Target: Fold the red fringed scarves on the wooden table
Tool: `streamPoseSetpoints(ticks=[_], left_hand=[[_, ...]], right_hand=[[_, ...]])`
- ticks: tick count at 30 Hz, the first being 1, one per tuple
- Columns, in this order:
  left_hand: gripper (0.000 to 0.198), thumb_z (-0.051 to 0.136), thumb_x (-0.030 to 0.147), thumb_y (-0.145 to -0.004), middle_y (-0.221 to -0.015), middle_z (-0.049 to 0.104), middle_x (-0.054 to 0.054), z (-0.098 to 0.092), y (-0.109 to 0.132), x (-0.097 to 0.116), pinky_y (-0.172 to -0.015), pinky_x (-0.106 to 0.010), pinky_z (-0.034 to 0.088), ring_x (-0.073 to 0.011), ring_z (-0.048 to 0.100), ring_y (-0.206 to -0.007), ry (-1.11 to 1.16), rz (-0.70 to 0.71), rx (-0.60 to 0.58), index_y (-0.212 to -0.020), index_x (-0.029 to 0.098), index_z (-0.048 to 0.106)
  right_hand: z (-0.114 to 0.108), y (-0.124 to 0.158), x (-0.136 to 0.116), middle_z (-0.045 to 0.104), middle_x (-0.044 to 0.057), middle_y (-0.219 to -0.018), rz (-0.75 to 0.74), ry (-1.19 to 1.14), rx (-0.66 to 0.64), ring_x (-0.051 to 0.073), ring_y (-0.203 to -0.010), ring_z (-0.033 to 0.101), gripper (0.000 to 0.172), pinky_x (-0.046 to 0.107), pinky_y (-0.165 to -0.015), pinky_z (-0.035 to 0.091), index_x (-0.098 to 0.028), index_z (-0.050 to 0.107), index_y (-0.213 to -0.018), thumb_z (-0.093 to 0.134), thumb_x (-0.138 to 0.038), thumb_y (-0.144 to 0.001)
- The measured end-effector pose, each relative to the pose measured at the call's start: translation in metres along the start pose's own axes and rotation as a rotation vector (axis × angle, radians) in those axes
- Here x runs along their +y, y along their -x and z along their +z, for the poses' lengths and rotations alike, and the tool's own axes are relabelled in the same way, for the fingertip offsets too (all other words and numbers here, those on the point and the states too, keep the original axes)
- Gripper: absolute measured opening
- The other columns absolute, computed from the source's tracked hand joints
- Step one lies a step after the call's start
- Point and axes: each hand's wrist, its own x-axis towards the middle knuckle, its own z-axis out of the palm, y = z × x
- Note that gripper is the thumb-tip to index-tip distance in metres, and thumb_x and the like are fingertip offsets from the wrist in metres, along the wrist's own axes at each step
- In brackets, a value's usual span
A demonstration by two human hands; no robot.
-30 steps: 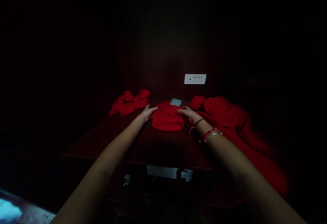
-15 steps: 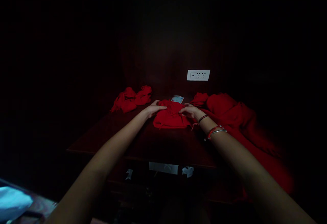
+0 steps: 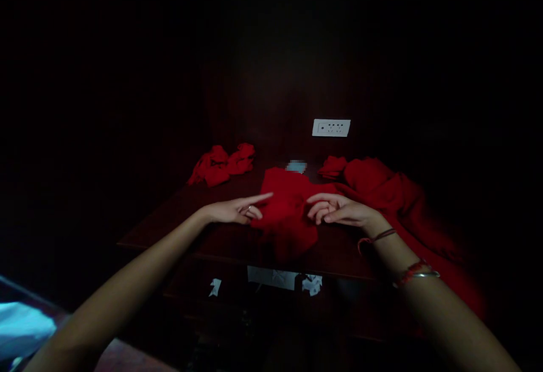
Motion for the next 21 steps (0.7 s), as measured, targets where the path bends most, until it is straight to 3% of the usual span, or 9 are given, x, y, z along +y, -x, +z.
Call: streamPoseSetpoints(ticks=[2,3,7,9,13,15,16,18,21], left_hand=[[0.067,0.053,0.011,-0.066,-0.093,0.061,-0.006,-0.002,0.015,-0.005,-0.075,-0.027,0.042,-0.0137,0.055,-0.087,-0.012,-0.040,-0.264,-0.126,0.022,0.028],[0.062,0.051,0.013,-0.068,-0.094,0.060,-0.007,-0.006,0.018,-0.008,-0.076,-0.028,0.041,-0.0140,0.055,-0.088,-0.004,-0.040,-0.311,-0.126,0.021,0.029],[0.042,0.042,0.021,-0.078,-0.089,0.060,-0.007,-0.016,0.006,-0.015,-0.076,-0.029,0.040,-0.0131,0.055,-0.081,-0.121,-0.016,0.032,-0.119,0.015,0.039],[0.036,0.043,0.026,-0.078,-0.089,0.058,-0.007,-0.012,-0.002,-0.014,-0.076,-0.029,0.040,-0.0131,0.054,-0.080,-0.297,0.004,0.163,-0.112,0.015,0.046],[0.040,0.057,0.030,-0.068,-0.106,0.050,-0.005,0.019,0.008,-0.006,-0.086,-0.028,0.032,-0.0159,0.045,-0.098,-0.627,0.159,-0.002,-0.107,0.021,0.051],[0.055,0.064,0.032,-0.061,-0.112,0.045,-0.005,0.036,0.020,-0.002,-0.088,-0.027,0.031,-0.0173,0.041,-0.103,-0.686,0.193,-0.084,-0.113,0.023,0.046],[0.060,0.066,0.032,-0.059,-0.113,0.044,-0.005,0.042,0.025,-0.001,-0.088,-0.027,0.031,-0.0179,0.041,-0.103,-0.705,0.194,-0.092,-0.114,0.022,0.045],[0.054,0.065,0.032,-0.060,-0.111,0.046,-0.006,0.050,0.029,0.001,-0.087,-0.027,0.031,-0.0182,0.041,-0.102,-0.722,0.200,-0.070,-0.110,0.020,0.048],[0.023,0.051,0.027,-0.075,-0.097,0.054,-0.004,0.046,0.018,0.000,-0.081,-0.023,0.034,-0.0146,0.048,-0.090,-0.644,0.202,-0.041,-0.095,0.018,0.056]], right_hand=[[-0.001,0.006,0.004,0.060,0.009,-0.093,0.048,0.101,-0.054,0.014,-0.078,0.057,0.040,0.030,-0.076,0.043,-0.013,0.050,-0.101,0.060,-0.020,-0.063],[-0.001,0.003,0.006,0.060,0.009,-0.092,0.053,0.158,-0.032,0.014,-0.079,0.057,0.036,0.031,-0.077,0.043,-0.012,0.052,-0.099,0.059,-0.023,-0.065],[0.008,-0.025,0.006,0.059,0.008,-0.092,-0.022,0.504,0.133,0.014,-0.084,0.054,0.032,0.033,-0.080,0.041,-0.011,0.055,-0.095,0.055,-0.029,-0.068],[0.020,-0.033,0.001,0.056,0.008,-0.100,-0.100,0.723,0.095,0.015,-0.091,0.051,0.037,0.033,-0.083,0.038,-0.014,0.054,-0.100,0.056,-0.030,-0.068],[0.051,-0.016,-0.001,0.047,0.005,-0.114,-0.147,0.993,-0.171,0.017,-0.103,0.043,0.058,0.029,-0.088,0.034,-0.021,0.044,-0.116,0.062,-0.033,-0.062],[0.062,-0.002,0.006,0.044,0.006,-0.117,-0.130,1.050,-0.185,0.018,-0.105,0.041,0.069,0.028,-0.088,0.034,-0.021,0.041,-0.119,0.066,-0.034,-0.056],[0.066,0.003,0.011,0.044,0.007,-0.117,-0.132,1.072,-0.159,0.019,-0.106,0.041,0.067,0.028,-0.088,0.034,-0.020,0.044,-0.117,0.067,-0.034,-0.055],[0.068,0.008,0.018,0.049,0.006,-0.108,-0.157,1.082,-0.084,0.018,-0.100,0.045,0.043,0.028,-0.085,0.035,-0.019,0.054,-0.103,0.062,-0.032,-0.063],[0.060,0.002,0.021,0.058,0.004,-0.085,-0.191,0.951,0.014,0.014,-0.081,0.052,0.017,0.026,-0.075,0.039,-0.017,0.059,-0.082,0.047,-0.027,-0.076]])
